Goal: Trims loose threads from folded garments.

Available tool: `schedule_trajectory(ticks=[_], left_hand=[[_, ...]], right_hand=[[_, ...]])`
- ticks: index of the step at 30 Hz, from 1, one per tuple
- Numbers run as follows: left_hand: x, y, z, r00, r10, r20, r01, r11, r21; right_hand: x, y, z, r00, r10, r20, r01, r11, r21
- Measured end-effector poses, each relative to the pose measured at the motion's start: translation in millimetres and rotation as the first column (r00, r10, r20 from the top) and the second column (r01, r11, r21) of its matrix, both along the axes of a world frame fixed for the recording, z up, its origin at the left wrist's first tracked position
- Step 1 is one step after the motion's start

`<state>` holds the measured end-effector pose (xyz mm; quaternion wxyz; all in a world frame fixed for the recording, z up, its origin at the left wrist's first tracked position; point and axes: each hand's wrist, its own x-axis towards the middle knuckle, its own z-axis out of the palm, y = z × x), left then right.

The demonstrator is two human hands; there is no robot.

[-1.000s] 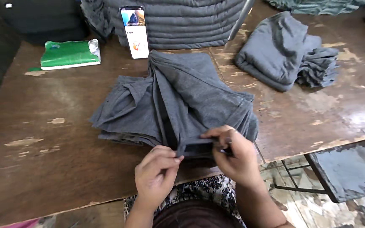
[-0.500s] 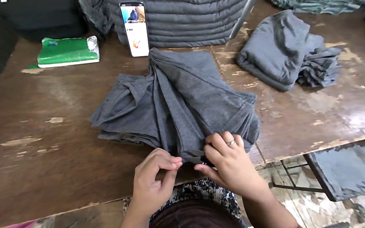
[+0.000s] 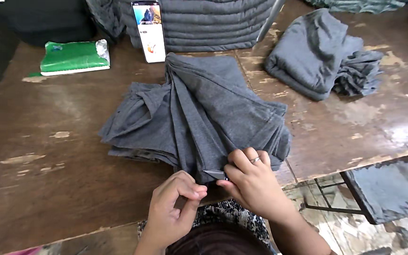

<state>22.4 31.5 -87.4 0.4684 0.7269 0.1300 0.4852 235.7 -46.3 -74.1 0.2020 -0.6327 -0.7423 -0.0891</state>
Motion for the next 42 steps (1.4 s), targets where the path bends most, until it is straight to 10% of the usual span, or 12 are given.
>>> schedule_trajectory(ticks=[14,20,25,32,42], left_hand=[[-26.0,5.9,13.3,0.969,-0.219,-0.118,0.229,0.970,0.081],[-10.8,10.0,4.5,0.934,0.266,-0.239,-0.192,0.936,0.294],[-1.4,9.0,-12.2,0.838,0.432,-0.333,-0.308,0.879,0.363],[1.5,11.5,-9.4,0.848,0.406,-0.340,-0.278,0.888,0.367],[11.6,6.4,-9.3,0.806,0.566,-0.172,-0.497,0.806,0.321]], right_hand=[[-0.2,2.4,6.3,0.980,0.044,-0.191,-0.032,0.997,0.068],[5.9,22.9,21.4,0.948,0.143,-0.285,-0.073,0.967,0.242],[87.0,18.6,62.1,0.916,-0.224,-0.332,0.369,0.793,0.484],[13.0,5.8,23.3,0.909,0.261,-0.324,-0.236,0.965,0.114],[30.2,17.4,13.1,0.605,0.424,-0.674,-0.335,0.904,0.267]])
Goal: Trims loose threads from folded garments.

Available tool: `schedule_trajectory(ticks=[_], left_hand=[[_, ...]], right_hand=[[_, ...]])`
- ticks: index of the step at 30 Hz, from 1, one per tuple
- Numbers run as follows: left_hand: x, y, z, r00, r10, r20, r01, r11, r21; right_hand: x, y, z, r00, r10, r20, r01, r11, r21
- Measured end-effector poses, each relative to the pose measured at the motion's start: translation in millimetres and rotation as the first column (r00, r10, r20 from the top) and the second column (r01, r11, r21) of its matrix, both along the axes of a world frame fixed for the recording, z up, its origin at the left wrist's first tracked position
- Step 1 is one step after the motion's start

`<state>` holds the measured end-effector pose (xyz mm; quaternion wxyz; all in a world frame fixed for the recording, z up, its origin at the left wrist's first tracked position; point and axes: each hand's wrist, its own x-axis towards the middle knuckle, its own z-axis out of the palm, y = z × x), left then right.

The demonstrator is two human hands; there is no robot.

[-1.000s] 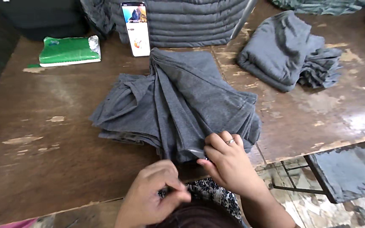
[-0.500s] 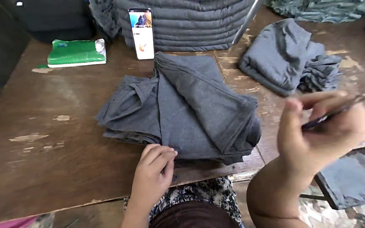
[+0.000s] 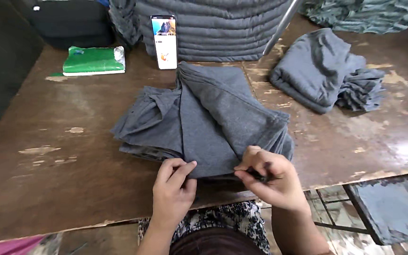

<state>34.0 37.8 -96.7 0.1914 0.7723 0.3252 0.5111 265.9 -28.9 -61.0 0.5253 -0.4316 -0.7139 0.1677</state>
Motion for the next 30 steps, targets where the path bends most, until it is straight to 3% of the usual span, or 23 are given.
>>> schedule_trajectory(ticks=[4,7,9,11,12,14,17,20,24,30], left_hand=[[9.4,-3.3,5.9,0.997,0.007,-0.081,-0.009,1.000,-0.024],[21.0,-4.1,10.5,0.993,-0.115,0.015,0.116,0.984,-0.134],[25.5,-3.2,15.5,0.909,-0.252,0.332,0.366,0.864,-0.345],[26.9,-0.9,22.0,0.722,-0.205,0.661,0.614,0.630,-0.475],[28.0,-0.5,24.5,0.630,-0.113,0.768,0.692,0.531,-0.489],[28.5,-1.8,23.3,0.498,-0.016,0.867,0.778,0.450,-0.439],[26.7,-7.3,12.2,0.379,-0.077,0.922,0.828,0.473,-0.301],[24.7,-12.0,5.4,0.357,-0.171,0.918,0.840,0.488,-0.236],[24.2,-17.1,5.1,0.375,-0.267,0.888,0.843,0.496,-0.207],[22.1,-24.2,3.2,0.510,-0.392,0.766,0.780,0.587,-0.218]], right_hand=[[2.5,4.5,14.4,0.979,-0.163,-0.122,0.178,0.975,0.129],[-5.0,18.1,13.5,0.915,-0.402,-0.009,0.396,0.897,0.194],[-13.5,24.9,6.5,0.834,-0.513,0.201,0.489,0.857,0.161],[-22.9,27.7,-1.4,0.776,-0.492,0.395,0.503,0.860,0.083],[-24.9,26.7,-5.3,0.772,-0.475,0.422,0.494,0.867,0.073],[-20.6,20.3,-9.3,0.843,-0.421,0.335,0.439,0.898,0.024],[-16.1,9.5,-8.6,0.962,-0.251,0.107,0.255,0.966,-0.031],[-32.1,1.9,-5.7,0.988,-0.129,-0.081,0.130,0.992,0.007],[-54.8,5.7,-7.5,0.960,-0.254,-0.120,0.268,0.955,0.127],[-60.9,6.2,-10.7,0.933,-0.338,-0.123,0.359,0.896,0.262]])
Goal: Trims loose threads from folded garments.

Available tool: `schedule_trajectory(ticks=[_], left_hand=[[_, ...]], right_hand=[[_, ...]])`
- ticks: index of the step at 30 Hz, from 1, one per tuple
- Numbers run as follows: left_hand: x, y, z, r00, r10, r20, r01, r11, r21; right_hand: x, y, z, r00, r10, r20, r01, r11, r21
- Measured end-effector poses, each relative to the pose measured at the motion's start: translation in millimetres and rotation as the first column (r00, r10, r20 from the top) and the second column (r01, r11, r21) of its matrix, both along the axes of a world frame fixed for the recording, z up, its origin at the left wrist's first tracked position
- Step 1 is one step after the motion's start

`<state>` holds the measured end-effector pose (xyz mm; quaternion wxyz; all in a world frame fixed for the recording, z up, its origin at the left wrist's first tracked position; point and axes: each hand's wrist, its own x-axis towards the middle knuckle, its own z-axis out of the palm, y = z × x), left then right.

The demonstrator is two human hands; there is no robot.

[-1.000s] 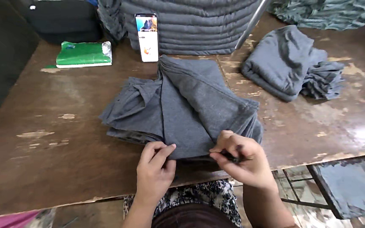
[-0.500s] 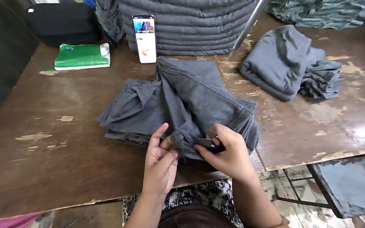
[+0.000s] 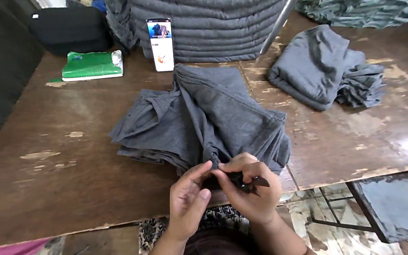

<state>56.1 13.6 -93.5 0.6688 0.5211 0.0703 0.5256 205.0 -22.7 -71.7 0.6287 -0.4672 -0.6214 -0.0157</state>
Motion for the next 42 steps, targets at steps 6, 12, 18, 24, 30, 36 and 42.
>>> schedule_trajectory(ticks=[6,12,18,24,30,36,42], left_hand=[[16.0,-4.2,-5.0,0.942,0.315,-0.116,-0.298,0.944,0.141],[20.6,0.7,-5.1,0.893,0.429,-0.140,-0.407,0.899,0.161],[10.8,0.5,2.6,0.959,0.268,-0.095,-0.282,0.942,-0.184],[6.7,-2.8,6.3,0.990,0.129,0.050,-0.111,0.956,-0.271],[8.2,-6.0,4.6,0.984,0.178,-0.028,-0.179,0.982,-0.060],[9.0,-7.4,1.7,0.979,0.202,-0.038,-0.203,0.979,-0.027],[5.0,-4.5,2.4,0.973,0.221,-0.063,-0.222,0.975,-0.019]], right_hand=[[-4.7,-13.8,4.2,0.994,0.096,-0.053,-0.098,0.994,-0.044],[1.8,-22.0,5.9,0.986,0.169,0.001,-0.167,0.975,-0.150],[33.5,-22.7,3.7,0.918,0.038,0.394,0.129,0.912,-0.390],[22.0,-25.0,-5.6,0.869,-0.044,0.493,0.231,0.917,-0.325],[12.1,-20.7,-5.1,0.846,-0.101,0.523,0.297,0.905,-0.305],[12.5,-22.1,-7.8,0.845,-0.097,0.525,0.295,0.904,-0.308],[17.0,-25.5,-5.0,0.904,-0.027,0.427,0.191,0.918,-0.346]])
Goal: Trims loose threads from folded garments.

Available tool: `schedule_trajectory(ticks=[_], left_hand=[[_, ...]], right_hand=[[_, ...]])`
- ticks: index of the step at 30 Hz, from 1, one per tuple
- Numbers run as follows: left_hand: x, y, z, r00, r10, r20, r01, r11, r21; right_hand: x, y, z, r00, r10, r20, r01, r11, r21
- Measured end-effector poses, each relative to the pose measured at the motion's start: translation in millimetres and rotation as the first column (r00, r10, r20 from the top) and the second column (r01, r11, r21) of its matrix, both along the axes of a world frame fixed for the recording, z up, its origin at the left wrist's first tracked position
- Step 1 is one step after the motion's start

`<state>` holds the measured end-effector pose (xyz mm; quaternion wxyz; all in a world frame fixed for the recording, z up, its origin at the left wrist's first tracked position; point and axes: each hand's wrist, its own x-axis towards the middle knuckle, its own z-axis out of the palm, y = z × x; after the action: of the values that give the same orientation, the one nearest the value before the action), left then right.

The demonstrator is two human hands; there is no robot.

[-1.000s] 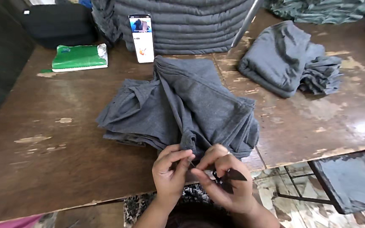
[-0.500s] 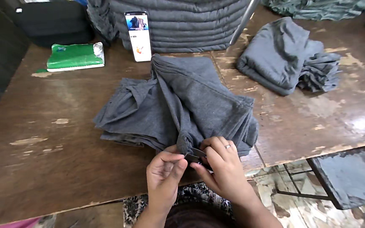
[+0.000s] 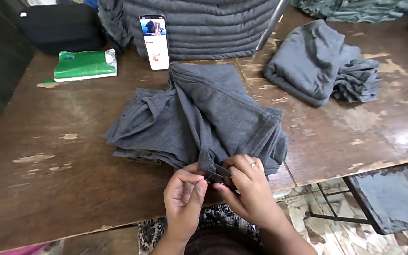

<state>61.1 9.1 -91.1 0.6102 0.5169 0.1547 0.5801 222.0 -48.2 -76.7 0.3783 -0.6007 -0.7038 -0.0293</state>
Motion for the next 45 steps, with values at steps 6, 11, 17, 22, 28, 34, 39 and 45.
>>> schedule_trajectory(ticks=[6,11,17,22,28,34,39,45], left_hand=[[-3.1,6.1,0.6,0.977,0.186,-0.103,-0.183,0.982,0.043],[-28.9,19.2,-10.2,0.922,0.285,-0.261,-0.149,0.885,0.441],[-40.7,21.8,-11.3,0.927,0.116,-0.357,0.036,0.919,0.392],[-35.7,20.7,-8.7,0.927,0.206,-0.314,-0.060,0.907,0.418],[-33.0,17.0,-9.0,0.945,0.063,-0.321,0.110,0.863,0.494],[-38.4,19.3,-7.6,0.945,0.098,-0.312,0.072,0.868,0.492],[-45.1,21.6,-7.4,0.854,0.201,-0.480,-0.010,0.929,0.370],[-53.0,18.4,-5.1,0.784,0.169,-0.597,0.033,0.950,0.312]], right_hand=[[12.5,21.1,4.8,0.997,-0.038,-0.060,0.042,0.997,0.059],[38.9,16.6,10.1,0.962,0.119,-0.245,-0.084,0.985,0.150],[40.0,3.1,10.8,0.987,0.128,0.100,-0.116,0.986,-0.124],[31.4,-2.6,6.6,0.945,0.087,0.317,-0.045,0.990,-0.136],[20.7,-2.7,3.9,0.929,0.009,0.370,0.039,0.992,-0.122],[19.4,-1.7,4.7,0.927,0.018,0.374,0.044,0.987,-0.156],[20.9,-4.1,7.6,0.922,0.039,0.384,0.033,0.983,-0.180],[16.2,-2.1,8.5,0.898,0.021,0.440,0.065,0.982,-0.179]])
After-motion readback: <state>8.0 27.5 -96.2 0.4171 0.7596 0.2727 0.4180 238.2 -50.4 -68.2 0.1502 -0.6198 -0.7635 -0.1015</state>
